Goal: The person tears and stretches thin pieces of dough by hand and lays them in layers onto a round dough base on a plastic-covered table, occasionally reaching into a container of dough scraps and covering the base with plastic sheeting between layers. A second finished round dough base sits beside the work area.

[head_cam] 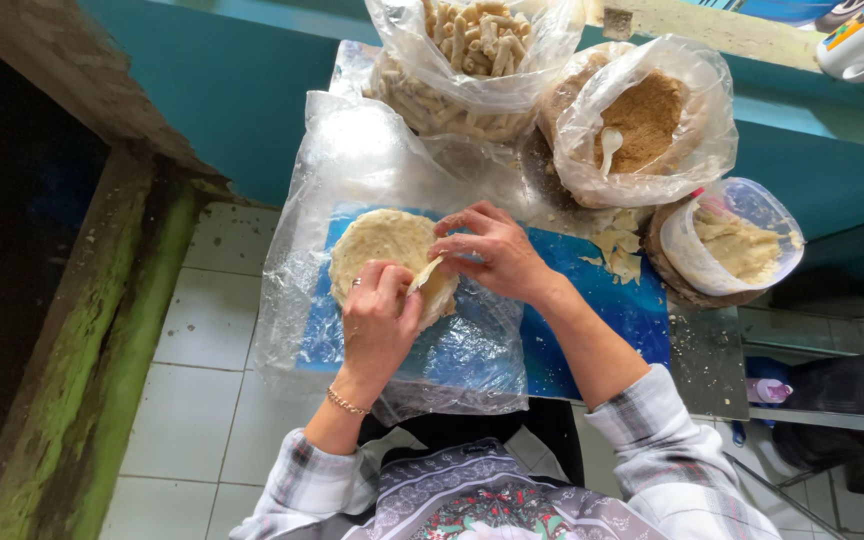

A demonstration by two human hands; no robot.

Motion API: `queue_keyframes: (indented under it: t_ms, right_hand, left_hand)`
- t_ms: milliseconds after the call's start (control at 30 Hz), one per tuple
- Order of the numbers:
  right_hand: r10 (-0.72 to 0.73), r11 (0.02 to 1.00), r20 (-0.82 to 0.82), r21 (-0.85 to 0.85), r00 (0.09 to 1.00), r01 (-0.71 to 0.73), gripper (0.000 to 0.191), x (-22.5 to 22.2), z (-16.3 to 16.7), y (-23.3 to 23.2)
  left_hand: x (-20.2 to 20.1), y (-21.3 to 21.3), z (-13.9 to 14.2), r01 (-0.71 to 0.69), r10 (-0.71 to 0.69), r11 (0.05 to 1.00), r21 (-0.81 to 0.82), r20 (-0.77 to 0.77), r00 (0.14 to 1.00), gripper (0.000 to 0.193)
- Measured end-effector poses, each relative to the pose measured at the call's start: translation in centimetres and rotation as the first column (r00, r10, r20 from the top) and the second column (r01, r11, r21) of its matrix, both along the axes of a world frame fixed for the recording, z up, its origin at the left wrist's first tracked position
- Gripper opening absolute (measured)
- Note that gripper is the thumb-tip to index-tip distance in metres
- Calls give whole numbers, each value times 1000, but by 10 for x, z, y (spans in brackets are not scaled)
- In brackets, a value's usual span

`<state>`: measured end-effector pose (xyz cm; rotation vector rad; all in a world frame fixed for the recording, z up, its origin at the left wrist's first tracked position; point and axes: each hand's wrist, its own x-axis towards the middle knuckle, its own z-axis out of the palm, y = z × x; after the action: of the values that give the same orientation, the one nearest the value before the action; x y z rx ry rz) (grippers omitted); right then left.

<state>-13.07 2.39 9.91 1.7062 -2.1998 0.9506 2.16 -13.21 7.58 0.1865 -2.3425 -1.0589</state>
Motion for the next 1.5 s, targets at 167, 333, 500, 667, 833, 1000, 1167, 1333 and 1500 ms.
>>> queue_keyframes:
  t_ms: [167,333,500,667,833,1000,1167,1333,1500]
  right_hand:
    - [-96,986,23,-132,995,98,24,8,-19,-10]
    - [-68,963,398,-212,915,164,25,9,-26,-10]
    - [-64,996,151,-48,986,71,26,14,-23,-6]
    - [-60,998,218,-7,974,63,27,14,-25,-9]
    - [-64,998,251,11,966,64,25,12,-24,-7]
    - [-97,995,254,39,962,90,25,16,-25,-9]
    - [-100,995,255,52,962,90,24,15,-24,-10]
    - [-98,995,283,53,954,86,24,14,-24,-7]
    - [-106,994,322,1,941,112,23,14,-29,-6]
  left_hand:
    - [-12,3,6,5,-8,971,-241,-11,1000,37]
    - [-24,-10,4,-37,37,996,-82,-9,999,16]
    - [-12,-15,-6,-135,147,914,381,-3,989,14]
    - [-11,-27,-15,-46,65,777,628,-7,998,11]
    - [-5,-31,-29,52,92,631,774,-142,986,9]
    - [11,-38,-42,96,196,537,838,-235,952,8]
    - [18,-61,-36,241,298,312,919,-335,894,15]
    - [19,-80,-3,218,384,258,941,-307,871,24]
    - [20,-75,33,125,146,721,681,-327,934,13]
